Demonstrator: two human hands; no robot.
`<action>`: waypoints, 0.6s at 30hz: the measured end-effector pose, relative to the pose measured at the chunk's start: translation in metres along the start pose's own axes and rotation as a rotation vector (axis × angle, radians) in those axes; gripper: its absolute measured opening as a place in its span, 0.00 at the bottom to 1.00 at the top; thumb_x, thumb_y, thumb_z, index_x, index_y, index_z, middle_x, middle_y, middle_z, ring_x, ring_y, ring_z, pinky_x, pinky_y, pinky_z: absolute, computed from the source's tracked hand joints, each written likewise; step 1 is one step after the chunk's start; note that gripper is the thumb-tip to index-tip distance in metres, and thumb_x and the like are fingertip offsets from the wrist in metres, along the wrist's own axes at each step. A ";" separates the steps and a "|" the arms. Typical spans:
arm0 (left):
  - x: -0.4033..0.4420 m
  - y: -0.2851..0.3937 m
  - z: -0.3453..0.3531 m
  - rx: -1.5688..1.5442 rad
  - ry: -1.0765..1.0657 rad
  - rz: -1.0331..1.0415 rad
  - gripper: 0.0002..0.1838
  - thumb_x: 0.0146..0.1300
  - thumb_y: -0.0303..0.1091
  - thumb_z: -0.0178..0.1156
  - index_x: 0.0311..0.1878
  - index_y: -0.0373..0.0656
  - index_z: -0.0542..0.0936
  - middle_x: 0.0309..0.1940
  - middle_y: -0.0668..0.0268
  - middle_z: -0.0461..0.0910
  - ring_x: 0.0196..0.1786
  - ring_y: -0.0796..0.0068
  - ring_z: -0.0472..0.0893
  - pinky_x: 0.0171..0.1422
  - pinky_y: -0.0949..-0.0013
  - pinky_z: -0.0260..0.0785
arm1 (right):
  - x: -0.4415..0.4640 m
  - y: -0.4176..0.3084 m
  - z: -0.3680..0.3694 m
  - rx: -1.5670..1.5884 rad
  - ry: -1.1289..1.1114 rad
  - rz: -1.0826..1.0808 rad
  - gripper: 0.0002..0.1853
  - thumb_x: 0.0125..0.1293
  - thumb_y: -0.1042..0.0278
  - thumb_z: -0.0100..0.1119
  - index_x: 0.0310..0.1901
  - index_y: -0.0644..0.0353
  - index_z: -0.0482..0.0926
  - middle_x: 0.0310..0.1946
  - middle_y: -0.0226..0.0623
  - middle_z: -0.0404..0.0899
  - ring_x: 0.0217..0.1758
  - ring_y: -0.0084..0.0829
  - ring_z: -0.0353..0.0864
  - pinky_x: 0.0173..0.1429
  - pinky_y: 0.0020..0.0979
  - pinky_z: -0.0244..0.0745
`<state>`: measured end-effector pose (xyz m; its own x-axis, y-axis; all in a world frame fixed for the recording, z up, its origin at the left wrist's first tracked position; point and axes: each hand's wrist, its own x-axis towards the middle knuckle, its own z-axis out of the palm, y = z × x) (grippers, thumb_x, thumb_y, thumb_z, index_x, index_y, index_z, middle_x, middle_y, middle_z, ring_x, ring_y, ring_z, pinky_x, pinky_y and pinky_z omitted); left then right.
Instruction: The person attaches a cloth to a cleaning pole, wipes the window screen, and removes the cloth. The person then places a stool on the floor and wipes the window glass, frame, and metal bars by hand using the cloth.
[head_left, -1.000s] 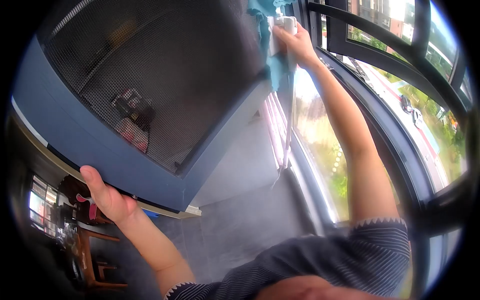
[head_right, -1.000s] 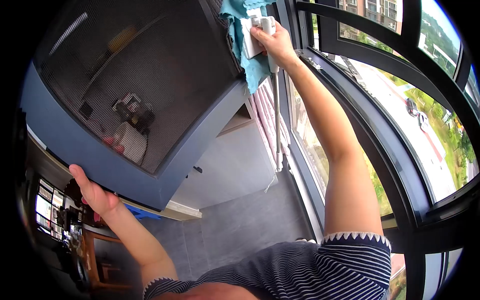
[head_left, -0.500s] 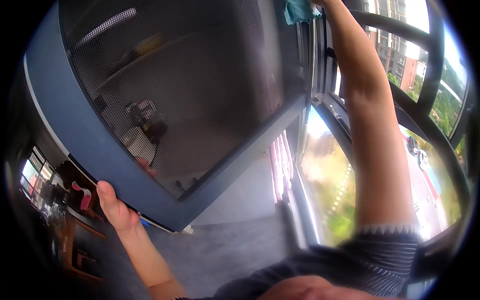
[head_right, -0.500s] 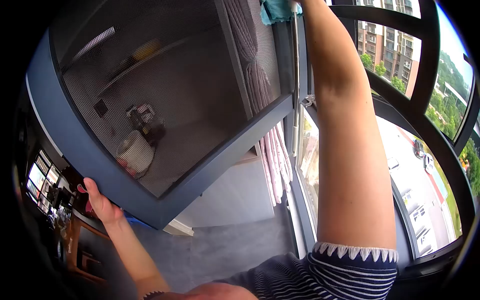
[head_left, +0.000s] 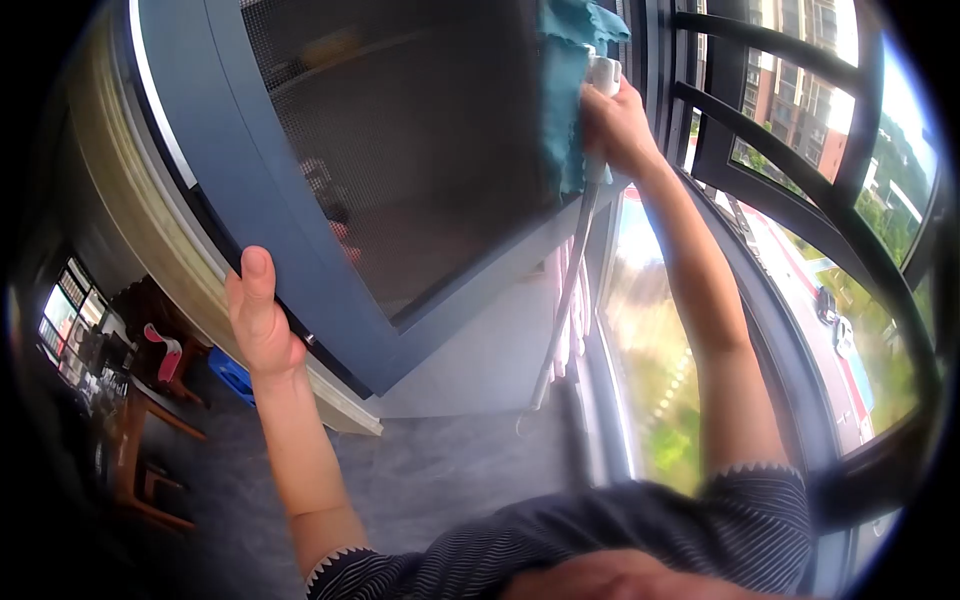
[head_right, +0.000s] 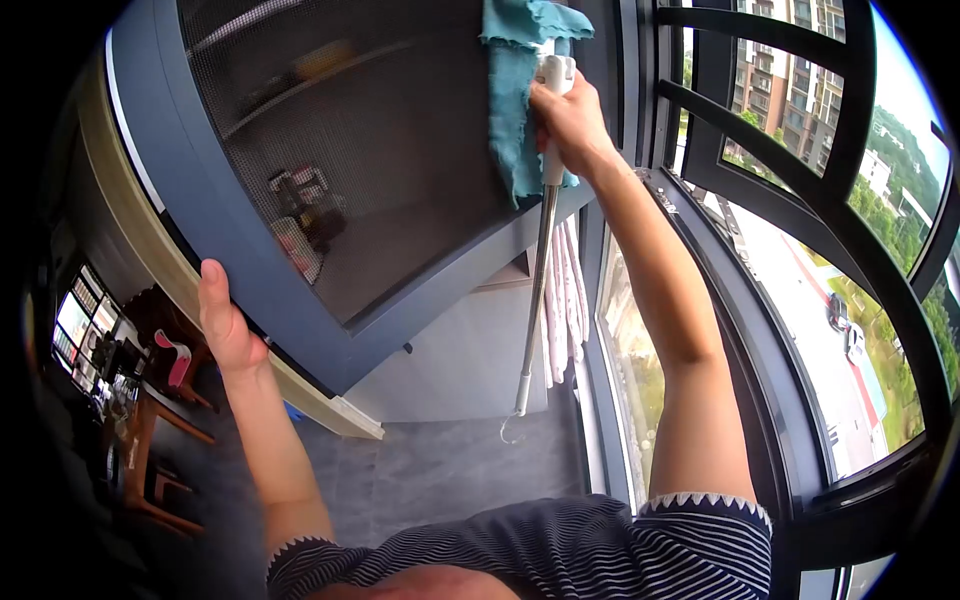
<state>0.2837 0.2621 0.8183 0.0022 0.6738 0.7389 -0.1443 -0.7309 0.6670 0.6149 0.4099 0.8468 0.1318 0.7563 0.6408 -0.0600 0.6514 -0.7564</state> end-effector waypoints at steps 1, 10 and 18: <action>0.000 0.001 0.001 0.014 0.006 0.015 0.31 0.63 0.54 0.54 0.49 0.29 0.72 0.38 0.50 0.79 0.38 0.63 0.81 0.41 0.62 0.76 | -0.018 -0.010 0.022 -0.050 -0.086 -0.057 0.10 0.62 0.69 0.55 0.42 0.59 0.68 0.19 0.30 0.69 0.12 0.19 0.65 0.12 0.23 0.61; 0.004 -0.001 -0.001 0.023 -0.046 0.002 0.28 0.67 0.52 0.47 0.49 0.30 0.72 0.39 0.53 0.79 0.38 0.62 0.81 0.42 0.62 0.75 | -0.031 -0.065 0.075 -0.442 -0.168 -0.469 0.15 0.57 0.62 0.63 0.41 0.60 0.75 0.34 0.43 0.81 0.41 0.39 0.82 0.46 0.36 0.75; 0.003 0.003 0.005 -0.060 -0.028 -0.025 0.29 0.61 0.54 0.57 0.48 0.31 0.72 0.36 0.54 0.78 0.35 0.64 0.81 0.38 0.63 0.77 | 0.097 -0.115 0.044 -0.223 0.086 -0.199 0.03 0.58 0.70 0.54 0.30 0.59 0.72 0.16 0.27 0.68 0.14 0.21 0.66 0.17 0.27 0.61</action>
<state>0.2880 0.2618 0.8232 0.0337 0.6882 0.7247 -0.2030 -0.7053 0.6792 0.5914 0.4103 1.0017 0.2027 0.6012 0.7730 0.1926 0.7495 -0.6334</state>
